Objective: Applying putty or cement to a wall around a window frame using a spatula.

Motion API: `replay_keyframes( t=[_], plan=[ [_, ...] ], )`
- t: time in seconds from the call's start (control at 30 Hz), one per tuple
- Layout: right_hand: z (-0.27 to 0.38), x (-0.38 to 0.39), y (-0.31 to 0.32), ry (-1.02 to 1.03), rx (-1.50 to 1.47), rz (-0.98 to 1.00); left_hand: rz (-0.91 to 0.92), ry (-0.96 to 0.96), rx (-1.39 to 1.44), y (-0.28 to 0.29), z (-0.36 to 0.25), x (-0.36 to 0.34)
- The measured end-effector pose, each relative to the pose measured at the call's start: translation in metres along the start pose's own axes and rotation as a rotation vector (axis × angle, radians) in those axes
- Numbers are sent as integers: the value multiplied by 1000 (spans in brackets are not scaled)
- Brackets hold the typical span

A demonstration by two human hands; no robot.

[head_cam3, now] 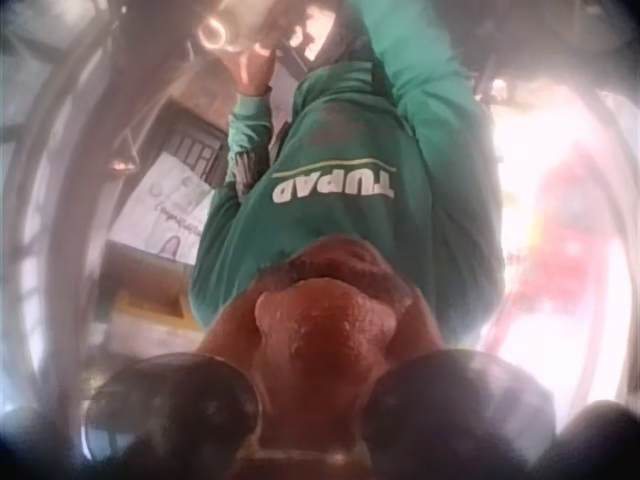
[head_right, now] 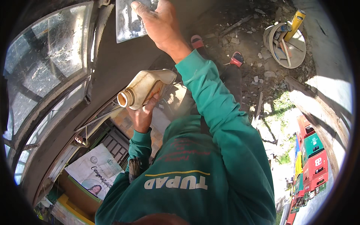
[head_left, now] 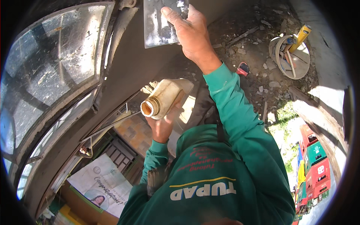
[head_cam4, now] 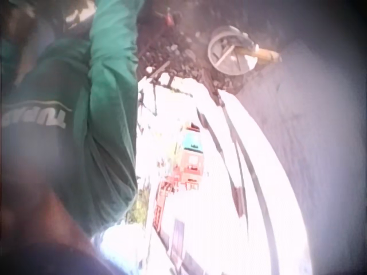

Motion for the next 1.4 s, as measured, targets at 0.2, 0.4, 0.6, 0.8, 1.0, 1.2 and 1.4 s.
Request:
replay_keyframes(
  t=[0.2, 0.4, 0.6, 0.8, 1.0, 1.2, 1.4],
  plan=[
    [17, 14, 1, -96, -176, 141, 39, -45, -124, -12, 13, 11],
    [21, 10, 21, 17, 201, 0, 45, -253, -357, -25, 23, 15],
    [0, -3, 12, 227, 199, -22, 107, -145, -178, -41, 19, 15],
    [-19, -5, 10, 154, 141, -34, 152, -328, -578, -47, 24, 28],
    [-24, -18, 6, 280, 109, -86, 115, -34, -265, -44, 38, 32],
    [-26, -35, 0, 348, 295, -23, 86, 17, -177, -47, 42, 35],
    [12, -51, 17, 399, 167, 183, 71, 149, 63, -49, 48, 33]
  ],
)
Point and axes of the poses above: each hand's wrist, its own x-axis away from the middle knuckle, its own y-axis out of the back of the hand, z = x × y, the point moved 6 cm from there along -x, towards the middle knuckle
